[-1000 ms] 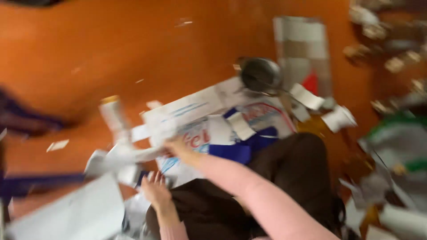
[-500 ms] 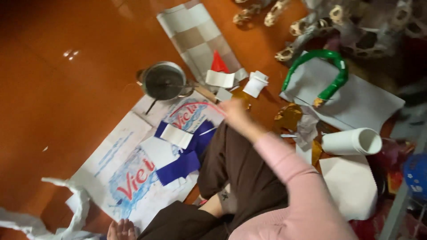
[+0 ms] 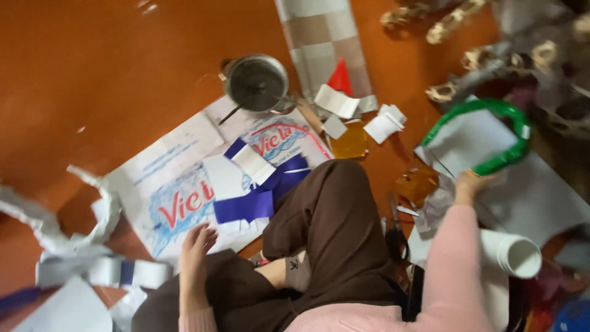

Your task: Decorating a craft animal leg by wrapping it with white paper and colored foil or tape.

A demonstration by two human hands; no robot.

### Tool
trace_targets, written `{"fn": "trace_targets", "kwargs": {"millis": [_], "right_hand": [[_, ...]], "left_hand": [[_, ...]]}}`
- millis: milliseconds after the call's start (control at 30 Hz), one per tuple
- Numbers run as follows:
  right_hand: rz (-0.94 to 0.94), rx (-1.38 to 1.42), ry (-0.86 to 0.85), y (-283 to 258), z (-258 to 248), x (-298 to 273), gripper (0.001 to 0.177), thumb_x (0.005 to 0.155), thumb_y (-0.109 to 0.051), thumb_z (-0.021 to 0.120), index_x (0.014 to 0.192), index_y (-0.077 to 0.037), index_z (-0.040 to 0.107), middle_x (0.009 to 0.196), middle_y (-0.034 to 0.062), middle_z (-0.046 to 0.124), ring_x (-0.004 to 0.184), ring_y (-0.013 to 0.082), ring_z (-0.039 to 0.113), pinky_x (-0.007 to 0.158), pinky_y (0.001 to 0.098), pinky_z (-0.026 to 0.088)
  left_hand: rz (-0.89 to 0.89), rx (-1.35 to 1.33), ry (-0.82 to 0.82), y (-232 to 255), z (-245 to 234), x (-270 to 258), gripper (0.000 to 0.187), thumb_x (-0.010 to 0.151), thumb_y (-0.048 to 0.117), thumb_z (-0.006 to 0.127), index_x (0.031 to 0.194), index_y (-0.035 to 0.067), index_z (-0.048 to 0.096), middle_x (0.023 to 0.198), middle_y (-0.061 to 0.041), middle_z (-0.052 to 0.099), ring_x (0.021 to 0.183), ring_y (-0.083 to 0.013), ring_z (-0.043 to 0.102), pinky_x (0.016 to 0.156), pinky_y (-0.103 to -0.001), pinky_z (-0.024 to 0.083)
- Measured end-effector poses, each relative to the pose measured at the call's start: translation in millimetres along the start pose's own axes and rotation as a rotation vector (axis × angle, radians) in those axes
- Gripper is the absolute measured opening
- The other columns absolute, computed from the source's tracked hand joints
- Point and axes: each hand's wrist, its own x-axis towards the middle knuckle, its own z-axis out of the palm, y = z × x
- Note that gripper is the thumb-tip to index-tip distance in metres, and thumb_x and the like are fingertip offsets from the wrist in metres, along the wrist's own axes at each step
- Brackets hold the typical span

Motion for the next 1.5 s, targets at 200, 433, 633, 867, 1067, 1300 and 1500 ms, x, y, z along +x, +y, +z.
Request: {"fn": "trace_targets", "kwargs": {"millis": [200,433,633,867,1067,1300,1500], "right_hand": [[0.579,0.758,-0.149,-88,-55,-21,0.036,0.087,-0.002,0.058,0.114,-0.018,0.042,0.104,0.0000,0.061,0.070,0.0056,0.060,0.062,0.0236,0.056],[0.611,1.014,-0.301,-100,-64,-42,0.024,0.095,-0.005,0.060,0.118,-0.013,0.058,0.101,0.0011,0.067,0.078,0.0102,0.067,0.066,0.0187,0.057],[0.421,0.692,-0.765,-143,-115,-26,0.052,0.093,-0.003,0.051,0.144,-0.011,0.046,0.120,0.0029,0.059,0.100,0.0116,0.061,0.085,0.0238,0.051],[0.155,0.381,-1.260,-331,-130,0,0.063,0.076,0.009,0.051,0.139,0.005,0.049,0.126,0.0201,0.060,0.111,0.0290,0.057,0.098,0.0377,0.042],[-0.864,0.191,-1.945,-501,-63,-128,0.050,0.081,-0.009,0.072,0.130,-0.005,0.063,0.116,0.0238,0.070,0.110,0.0404,0.064,0.098,0.0538,0.048],[-1.194,0.084,-1.837,-530,8,-257,0.077,0.082,-0.032,0.075,0.149,-0.012,0.041,0.133,0.0222,0.058,0.120,0.0404,0.058,0.102,0.0495,0.045],[-0.477,0.442,-0.887,-385,76,-178,0.009,0.088,-0.012,0.070,0.096,-0.009,0.071,0.088,0.0081,0.069,0.093,0.0250,0.068,0.090,0.0345,0.051]], "left_hand": [[0.285,0.520,-0.099,-26,33,23,0.033,0.093,0.013,0.058,0.123,0.000,0.063,0.114,-0.015,0.071,0.100,-0.0236,0.070,0.088,-0.032,0.057],[0.752,1.411,-0.120,-77,64,55,0.054,0.084,0.038,0.066,0.136,0.025,0.055,0.152,-0.016,0.038,0.138,-0.0411,0.036,0.106,-0.052,0.035],[0.623,1.212,0.119,-60,55,51,0.064,0.088,0.033,0.063,0.146,0.014,0.043,0.153,-0.025,0.033,0.139,-0.0425,0.035,0.108,-0.053,0.033],[0.904,0.774,0.045,60,107,-20,0.029,0.088,0.007,0.065,0.117,0.002,0.064,0.127,-0.017,0.059,0.115,-0.0335,0.058,0.098,-0.040,0.047],[1.211,0.653,-0.092,137,133,-65,0.052,0.081,0.018,0.078,0.129,0.007,0.060,0.128,-0.014,0.061,0.127,-0.0356,0.053,0.111,-0.050,0.036],[1.344,1.000,0.054,70,88,16,0.073,0.073,0.009,0.082,0.140,0.004,0.054,0.102,-0.019,0.069,0.092,-0.0368,0.066,0.084,-0.047,0.050],[1.079,0.928,0.316,26,11,37,0.062,0.069,0.028,0.088,0.124,0.013,0.064,0.099,-0.008,0.065,0.089,-0.0287,0.066,0.086,-0.038,0.052]]}}
